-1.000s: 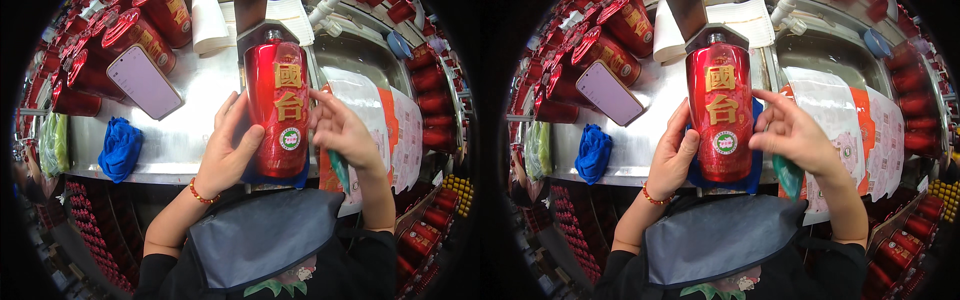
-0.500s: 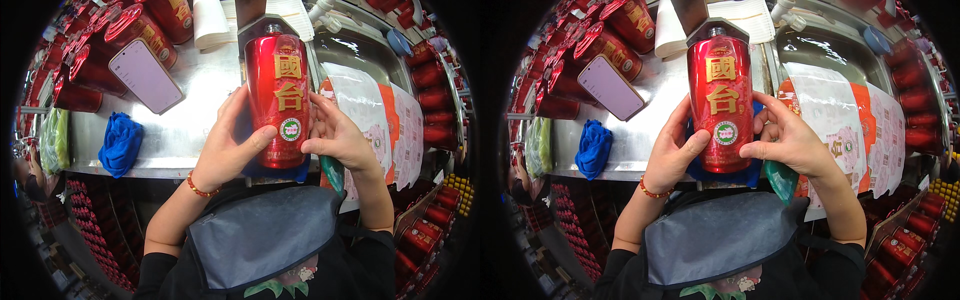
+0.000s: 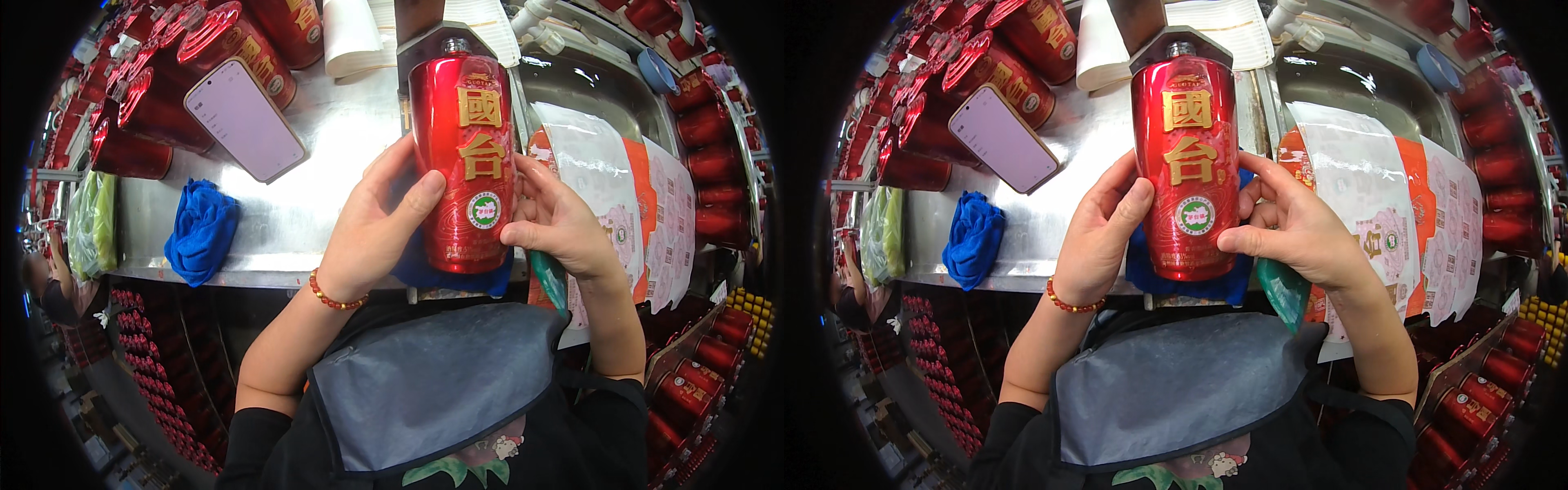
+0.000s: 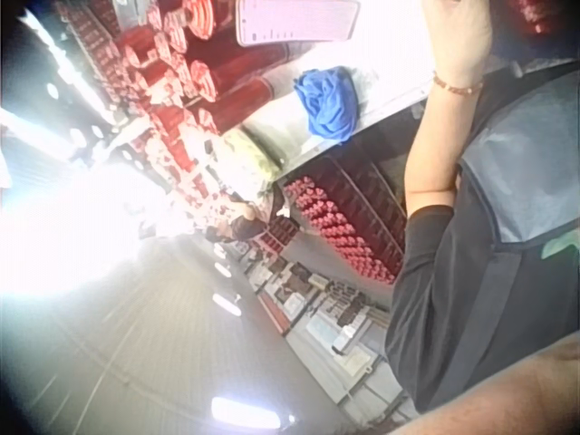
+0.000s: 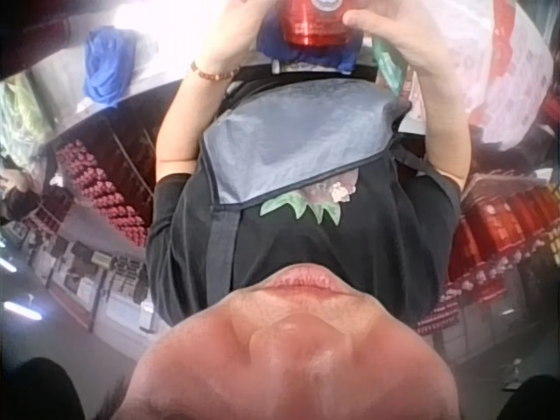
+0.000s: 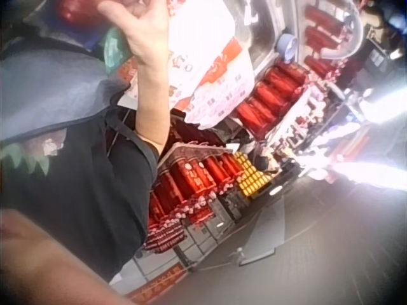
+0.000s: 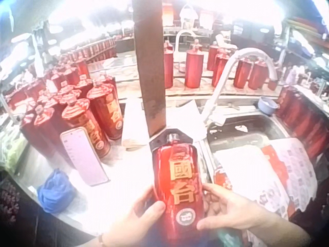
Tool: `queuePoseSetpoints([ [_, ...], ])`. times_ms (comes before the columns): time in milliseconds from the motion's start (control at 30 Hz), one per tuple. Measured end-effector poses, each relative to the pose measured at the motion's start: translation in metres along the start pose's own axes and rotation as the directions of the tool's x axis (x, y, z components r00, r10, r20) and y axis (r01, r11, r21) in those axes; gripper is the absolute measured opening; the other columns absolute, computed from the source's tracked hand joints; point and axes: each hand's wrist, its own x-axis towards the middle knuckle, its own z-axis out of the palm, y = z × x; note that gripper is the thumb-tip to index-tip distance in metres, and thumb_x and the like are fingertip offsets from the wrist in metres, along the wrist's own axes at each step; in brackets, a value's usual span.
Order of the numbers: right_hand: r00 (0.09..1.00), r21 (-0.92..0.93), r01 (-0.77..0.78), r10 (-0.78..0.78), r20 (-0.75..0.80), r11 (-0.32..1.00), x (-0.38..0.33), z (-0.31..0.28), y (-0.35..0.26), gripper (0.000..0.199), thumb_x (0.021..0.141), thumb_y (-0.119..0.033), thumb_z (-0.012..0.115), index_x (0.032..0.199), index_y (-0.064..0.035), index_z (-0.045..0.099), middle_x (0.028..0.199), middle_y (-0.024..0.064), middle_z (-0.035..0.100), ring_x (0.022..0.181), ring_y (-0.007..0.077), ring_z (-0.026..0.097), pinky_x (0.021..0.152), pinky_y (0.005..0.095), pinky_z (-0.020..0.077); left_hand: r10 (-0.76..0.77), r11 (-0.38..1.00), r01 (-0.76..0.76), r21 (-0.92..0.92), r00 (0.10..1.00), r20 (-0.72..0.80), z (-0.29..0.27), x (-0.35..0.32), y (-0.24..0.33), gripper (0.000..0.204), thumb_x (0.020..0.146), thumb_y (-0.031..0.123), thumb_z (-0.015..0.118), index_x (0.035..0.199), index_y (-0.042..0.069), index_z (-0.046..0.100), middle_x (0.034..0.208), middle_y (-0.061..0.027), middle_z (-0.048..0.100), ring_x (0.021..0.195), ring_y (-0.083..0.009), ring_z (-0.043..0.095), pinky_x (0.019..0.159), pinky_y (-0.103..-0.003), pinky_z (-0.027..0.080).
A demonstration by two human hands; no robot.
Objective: The person scrubs the exterior of a red cylindrical container with a green sponge, then wipes it with a blue cloth. The person repeats this process on multiple identical containers, handling them one at a time at a stainless steel workstation.
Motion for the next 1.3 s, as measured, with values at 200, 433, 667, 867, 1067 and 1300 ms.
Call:
queuePoseSetpoints([
  [200,1.0,0.012,-0.002,0.002,0.002,1.0,0.001,0.0,0.0,0.102,0.081,-0.008,0.086,0.159,0.0041,0.022,0.145,0.0147,0.051,0.125,0.0209,0.059,0.108,0.0351,0.0479,-0.019,0.997,0.018,-0.069,1.0,-0.019,0.002,0.0,0.0,0.062,0.103,0.024,0.065,0.152,-0.005,0.042,0.143,-0.0142,0.055,0.133,-0.02,0.052,0.113,-0.036,0.042],
  [433,0.998,0.006,0.063,-0.063,-0.017,0.998,0.002,0.002,0.002,0.093,0.082,-0.009,0.086,0.156,0.0051,0.032,0.101,0.0043,0.058,0.087,0.0077,0.061,0.077,0.0206,0.0504,0.013,1.0,-0.012,0.028,1.0,-0.028,0.004,0.0,-0.002,0.076,0.092,0.026,0.079,0.15,-0.006,0.043,0.144,-0.0189,0.053,0.136,-0.0252,0.049,0.116,-0.039,0.038],
  [667,0.997,-0.007,0.071,-0.071,-0.001,0.997,0.002,0.001,0.001,0.092,0.082,-0.007,0.085,0.156,0.0051,0.032,0.101,0.0044,0.058,0.087,0.0082,0.062,0.078,0.0214,0.0511,0.048,0.994,-0.05,0.099,0.999,0.016,-0.003,0.003,-0.002,0.073,0.093,0.026,0.077,0.15,-0.006,0.044,0.142,-0.018,0.055,0.135,-0.0237,0.05,0.115,-0.038,0.039],
  [867,0.998,0.042,0.063,-0.063,-0.022,0.997,0.002,0.006,0.002,0.093,0.082,-0.007,0.086,0.156,0.0049,0.031,0.101,0.0047,0.058,0.089,0.009,0.063,0.079,0.0217,0.0521,0.023,0.999,-0.022,-0.025,1.0,0.013,0.001,0.002,0.001,0.061,0.101,0.025,0.067,0.149,-0.005,0.044,0.141,-0.015,0.057,0.132,-0.0205,0.053,0.112,-0.035,0.042],
  [1067,0.997,0.016,0.07,-0.07,-0.014,0.997,0.001,0.002,0.005,0.093,0.082,-0.009,0.086,0.157,0.0031,0.032,0.099,0.0025,0.057,0.084,0.0063,0.061,0.074,0.0195,0.0494,0.012,0.996,-0.013,-0.085,1.0,-0.014,0.002,0.003,0.008,0.063,0.106,0.025,0.061,0.154,-0.007,0.036,0.148,-0.0157,0.052,0.136,-0.0202,0.049,0.115,-0.035,0.039],
  [1300,0.999,0.002,0.038,-0.038,-0.034,0.999,-0.001,0.006,0.003,0.097,0.08,-0.014,0.09,0.157,0.0016,0.033,0.098,0.0001,0.055,0.077,0.0047,0.059,0.068,0.0184,0.0467,0.059,0.998,-0.053,0.039,0.986,-0.156,0.005,0.044,0.041,0.077,0.1,0.034,0.07,0.15,-0.012,0.035,0.136,-0.0195,0.059,0.123,-0.0193,0.059,0.106,-0.031,0.047],
])
